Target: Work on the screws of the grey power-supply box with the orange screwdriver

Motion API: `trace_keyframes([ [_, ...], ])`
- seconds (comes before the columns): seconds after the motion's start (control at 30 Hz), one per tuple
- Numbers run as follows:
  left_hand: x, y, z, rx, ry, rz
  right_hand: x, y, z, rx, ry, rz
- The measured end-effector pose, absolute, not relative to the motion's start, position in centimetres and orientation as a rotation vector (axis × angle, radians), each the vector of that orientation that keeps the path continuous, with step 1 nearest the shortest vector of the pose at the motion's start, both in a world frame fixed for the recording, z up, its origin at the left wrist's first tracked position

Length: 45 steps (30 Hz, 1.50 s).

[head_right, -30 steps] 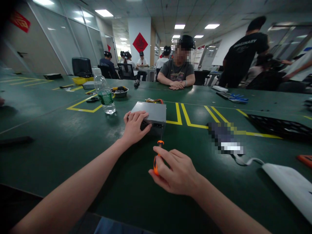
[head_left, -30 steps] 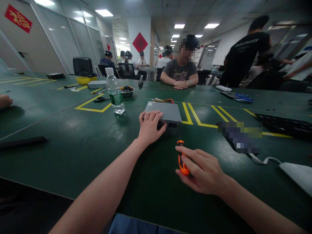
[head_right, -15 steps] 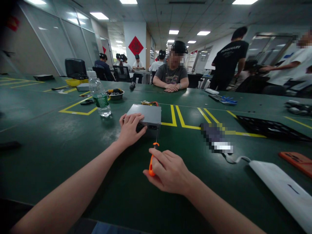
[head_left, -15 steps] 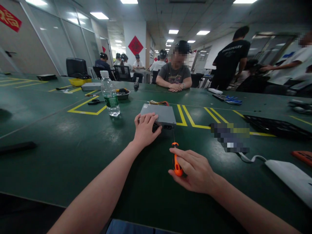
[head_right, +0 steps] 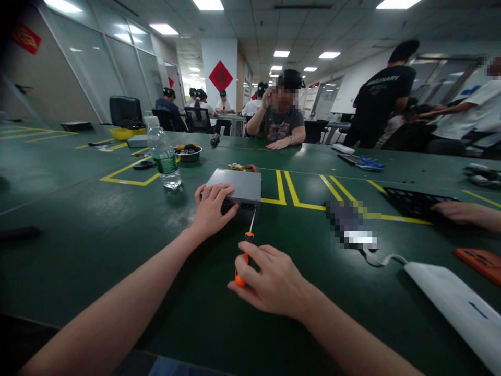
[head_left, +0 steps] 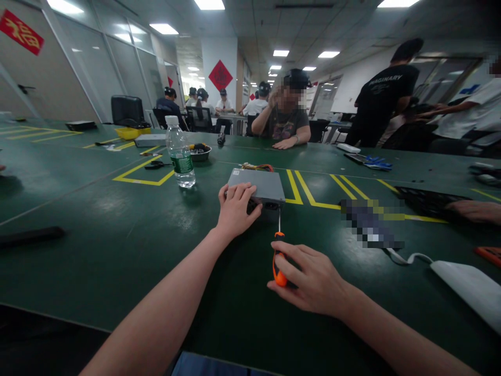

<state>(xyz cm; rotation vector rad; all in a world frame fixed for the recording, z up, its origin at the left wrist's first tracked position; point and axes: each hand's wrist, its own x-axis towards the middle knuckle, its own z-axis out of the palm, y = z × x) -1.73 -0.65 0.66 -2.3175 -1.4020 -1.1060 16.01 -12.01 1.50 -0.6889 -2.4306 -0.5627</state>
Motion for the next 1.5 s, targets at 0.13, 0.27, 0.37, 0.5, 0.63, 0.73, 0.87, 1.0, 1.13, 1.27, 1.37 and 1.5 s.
trace_keyframes([
  [0.13, -1.7, -0.5, 0.5, -2.309, -1.399, -1.109, 15.9, -12.0, 1.6, -0.686, -2.513, -0.571],
  [0.27, -1.7, -0.5, 0.5, -2.304, -1.392, -1.113, 16.1, -11.9, 1.4, -0.642, -2.423, -0.606],
  [0.37, -1.6, -0.5, 0.5, -2.303, -1.397, -1.110, 16.1, -11.8, 1.6, -0.642, -2.377, -0.561],
  [0.5, -1.6, -0.6, 0.5, -2.302, -1.399, -1.109, 15.9, -11.9, 2.2, -0.688, -2.449, -0.537],
  [0.63, -1.6, -0.6, 0.5, -2.305, -1.398, -1.112, 15.9, -11.8, 2.1, -0.667, -2.471, -0.563],
  [0.73, -1.6, -0.6, 0.5, -2.309, -1.394, -1.117, 16.1, -11.8, 1.8, -0.660, -2.390, -0.546],
  [0.87, -1.6, -0.5, 0.5, -2.313, -1.397, -1.115, 16.4, -12.0, 1.6, -0.579, -2.308, -0.517],
  [1.0, -1.7, -0.5, 0.5, -2.315, -1.397, -1.111, 15.9, -11.7, 1.6, -0.468, -2.354, -0.478],
  [1.13, -1.6, -0.5, 0.5, -2.314, -1.400, -1.108, 15.6, -11.0, 1.4, -0.510, -2.362, -0.457],
  [1.27, -1.7, -0.6, 0.6, -2.317, -1.399, -1.105, 15.7, -10.8, 1.3, -0.533, -2.380, -0.445],
  [1.37, -1.7, -0.7, 0.7, -2.326, -1.401, -1.100, 15.8, -10.9, 1.4, -0.543, -2.385, -0.440],
  [1.5, -1.7, -0.7, 0.7, -2.329, -1.405, -1.091, 15.8, -10.9, 1.3, -0.555, -2.381, -0.438],
])
